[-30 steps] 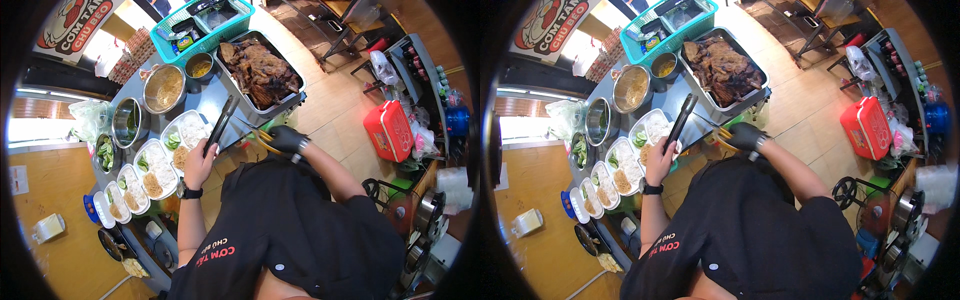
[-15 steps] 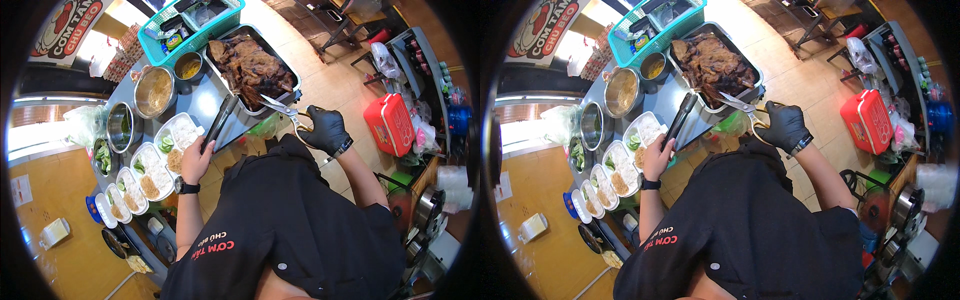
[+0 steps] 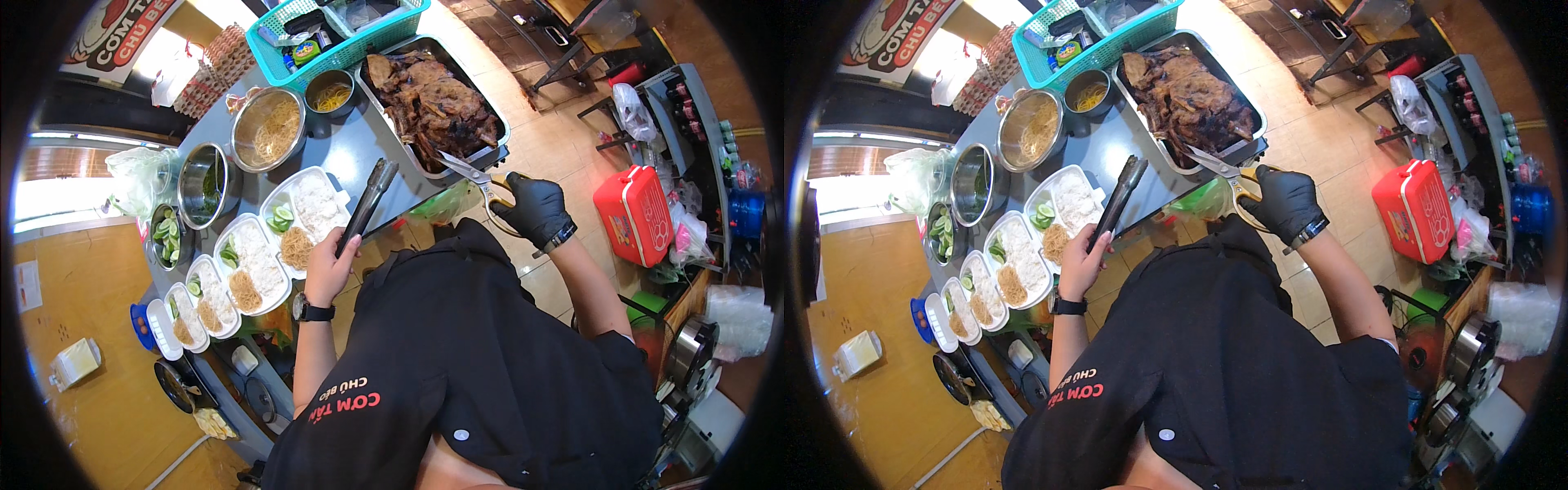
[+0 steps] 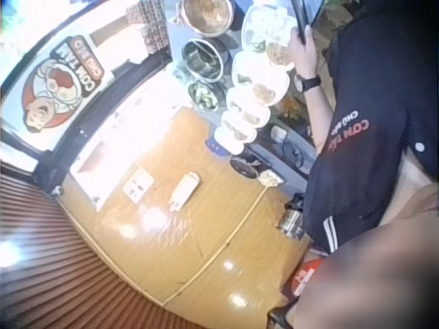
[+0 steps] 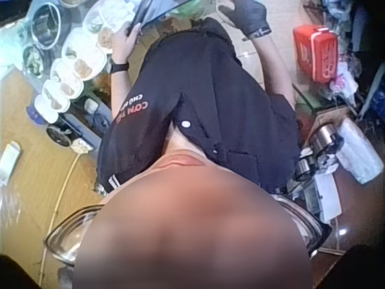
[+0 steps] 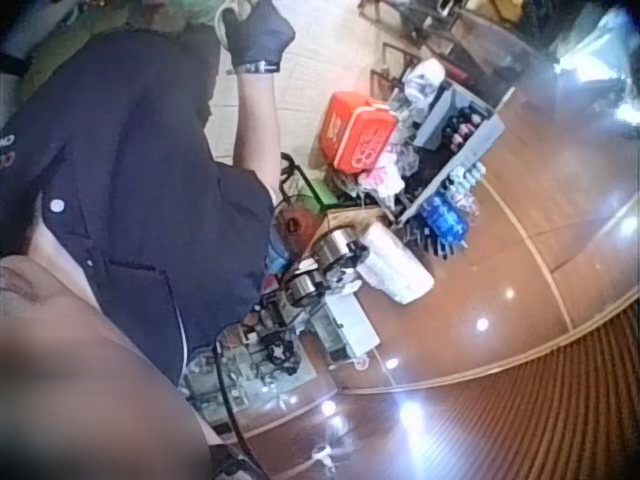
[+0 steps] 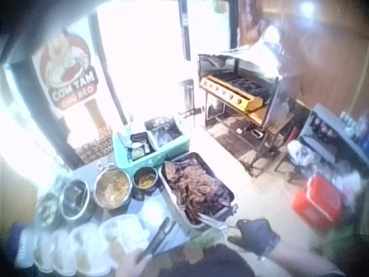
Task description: The person scoops rice into several white styrofoam containers, then adds sliced cucumbers, fried noodles, and pieces of roasted meat using tongs and scissors. The containers are arranged on a stainless steel counter in a small kitchen.
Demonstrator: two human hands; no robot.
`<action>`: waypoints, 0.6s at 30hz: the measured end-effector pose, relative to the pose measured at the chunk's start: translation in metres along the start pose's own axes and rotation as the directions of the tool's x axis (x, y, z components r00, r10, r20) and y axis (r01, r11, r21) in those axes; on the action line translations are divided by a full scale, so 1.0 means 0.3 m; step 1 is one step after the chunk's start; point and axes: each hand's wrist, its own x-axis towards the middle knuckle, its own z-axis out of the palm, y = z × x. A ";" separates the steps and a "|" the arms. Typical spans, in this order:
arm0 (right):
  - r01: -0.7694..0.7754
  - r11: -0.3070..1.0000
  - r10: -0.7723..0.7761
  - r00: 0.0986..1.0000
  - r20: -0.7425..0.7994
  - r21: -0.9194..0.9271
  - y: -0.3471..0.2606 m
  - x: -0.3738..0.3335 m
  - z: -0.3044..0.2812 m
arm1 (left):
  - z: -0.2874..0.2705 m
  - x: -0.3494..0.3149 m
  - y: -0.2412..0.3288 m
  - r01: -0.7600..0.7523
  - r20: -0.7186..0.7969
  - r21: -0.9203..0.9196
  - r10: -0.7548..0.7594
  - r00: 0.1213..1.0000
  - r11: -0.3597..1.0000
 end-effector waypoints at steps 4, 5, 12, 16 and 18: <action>-0.037 0.999 0.037 0.999 -0.037 0.010 -0.006 -0.027 0.000 | -0.002 0.003 -0.023 0.025 0.040 -0.131 -0.020 0.999 0.991; -0.043 0.999 0.044 0.998 -0.044 0.018 -0.009 -0.033 -0.011 | -0.004 0.006 -0.023 0.032 0.051 -0.163 -0.024 0.998 0.986; -0.067 0.998 0.067 0.996 -0.063 0.009 -0.018 -0.047 -0.050 | 0.021 0.060 -0.026 0.084 0.164 -0.330 -0.031 0.986 0.940; -0.084 0.996 0.086 0.995 -0.050 0.035 -0.023 -0.050 -0.057 | 0.070 0.102 -0.023 0.056 0.160 -0.296 -0.009 0.987 0.953; -0.082 0.994 0.086 0.994 -0.060 0.072 -0.025 -0.056 -0.071 | 0.086 0.120 -0.016 0.060 0.166 -0.281 -0.014 0.986 0.958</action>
